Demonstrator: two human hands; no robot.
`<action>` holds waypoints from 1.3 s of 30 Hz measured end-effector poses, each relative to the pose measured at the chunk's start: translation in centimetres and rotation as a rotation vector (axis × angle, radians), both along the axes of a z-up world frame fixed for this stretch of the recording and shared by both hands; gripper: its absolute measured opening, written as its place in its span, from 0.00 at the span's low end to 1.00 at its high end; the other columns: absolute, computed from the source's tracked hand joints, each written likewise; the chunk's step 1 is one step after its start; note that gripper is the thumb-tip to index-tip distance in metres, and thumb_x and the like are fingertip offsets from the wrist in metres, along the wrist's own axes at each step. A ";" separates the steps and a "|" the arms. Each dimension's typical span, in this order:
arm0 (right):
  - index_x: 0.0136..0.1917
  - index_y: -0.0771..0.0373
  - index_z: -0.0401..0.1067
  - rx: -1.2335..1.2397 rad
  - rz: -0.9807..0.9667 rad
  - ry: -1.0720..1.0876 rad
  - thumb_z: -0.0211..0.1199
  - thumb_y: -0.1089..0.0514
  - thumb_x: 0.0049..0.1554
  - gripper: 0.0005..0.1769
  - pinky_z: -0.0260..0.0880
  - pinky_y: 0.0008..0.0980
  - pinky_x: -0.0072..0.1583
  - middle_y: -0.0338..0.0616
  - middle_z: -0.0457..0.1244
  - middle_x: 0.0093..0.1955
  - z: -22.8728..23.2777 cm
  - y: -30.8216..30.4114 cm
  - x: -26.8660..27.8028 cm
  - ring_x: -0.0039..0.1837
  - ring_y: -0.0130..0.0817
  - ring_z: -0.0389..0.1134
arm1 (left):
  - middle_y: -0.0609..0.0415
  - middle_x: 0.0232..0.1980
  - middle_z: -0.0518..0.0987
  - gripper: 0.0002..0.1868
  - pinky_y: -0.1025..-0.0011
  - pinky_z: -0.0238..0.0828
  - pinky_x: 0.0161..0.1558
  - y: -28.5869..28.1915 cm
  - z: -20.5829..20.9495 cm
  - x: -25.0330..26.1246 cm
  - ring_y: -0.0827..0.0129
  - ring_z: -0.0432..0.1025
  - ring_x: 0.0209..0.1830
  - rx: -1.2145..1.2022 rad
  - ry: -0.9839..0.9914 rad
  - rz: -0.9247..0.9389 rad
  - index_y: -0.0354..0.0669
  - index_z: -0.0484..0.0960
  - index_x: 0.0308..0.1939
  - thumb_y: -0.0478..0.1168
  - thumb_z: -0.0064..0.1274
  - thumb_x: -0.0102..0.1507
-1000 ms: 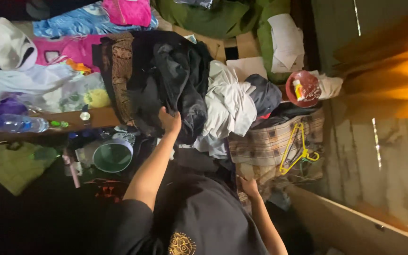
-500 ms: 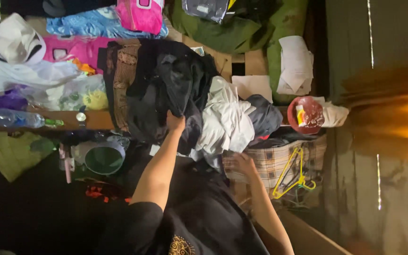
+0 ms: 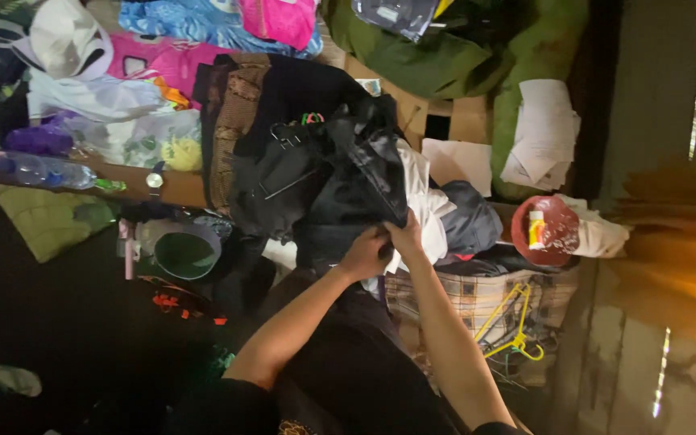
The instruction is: Hanging a black jacket on a plastic hanger from a pile of clothes on the floor
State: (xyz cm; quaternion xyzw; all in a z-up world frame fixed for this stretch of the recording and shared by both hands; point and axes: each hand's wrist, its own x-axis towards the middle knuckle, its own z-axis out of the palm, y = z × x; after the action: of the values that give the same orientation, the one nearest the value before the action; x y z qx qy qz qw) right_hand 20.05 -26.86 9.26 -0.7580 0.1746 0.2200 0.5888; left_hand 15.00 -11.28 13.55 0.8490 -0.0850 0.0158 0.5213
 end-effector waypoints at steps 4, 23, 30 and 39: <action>0.65 0.65 0.72 -0.295 0.077 -0.013 0.66 0.61 0.52 0.27 0.70 0.37 0.59 0.52 0.71 0.55 -7.0 -2.1 -1.7 0.56 0.41 0.72 | 0.42 0.46 0.80 0.11 0.52 0.69 0.56 6.3 -0.3 1.5 0.45 0.72 0.52 0.111 0.112 0.110 0.40 0.84 0.41 0.37 0.61 0.55; 0.66 0.65 0.69 -0.475 0.057 0.097 0.72 0.53 0.50 0.33 0.70 0.41 0.61 0.55 0.70 0.56 -0.6 2.0 -5.2 0.59 0.48 0.72 | 0.41 0.66 0.71 0.48 0.49 0.66 0.62 24.4 -7.9 4.9 0.47 0.65 0.68 0.765 0.885 0.306 0.39 0.71 0.64 0.57 0.75 0.48; 0.70 0.67 0.65 -0.588 0.152 -0.665 0.71 0.55 0.55 0.34 0.72 0.45 0.58 0.59 0.68 0.58 8.7 12.2 -1.3 0.58 0.54 0.71 | 0.32 0.39 0.80 0.21 0.48 0.73 0.43 19.7 -4.5 1.5 0.40 0.77 0.39 0.231 0.629 0.328 0.32 0.78 0.37 0.49 0.46 0.72; 0.57 0.62 0.65 0.023 -0.060 -0.132 0.64 0.51 0.65 0.16 0.65 0.28 0.39 0.39 0.64 0.36 -5.6 12.5 -0.8 0.38 0.27 0.63 | 0.39 0.43 0.79 0.11 0.52 0.69 0.44 14.8 0.7 -1.5 0.46 0.74 0.42 0.245 0.285 0.165 0.37 0.79 0.42 0.42 0.53 0.64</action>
State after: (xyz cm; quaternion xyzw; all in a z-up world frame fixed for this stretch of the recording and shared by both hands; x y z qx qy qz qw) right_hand 19.25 -14.35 3.67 -0.7585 0.1555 0.1536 0.6139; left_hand 13.46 3.50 14.27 0.9038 0.0584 -0.0722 0.4179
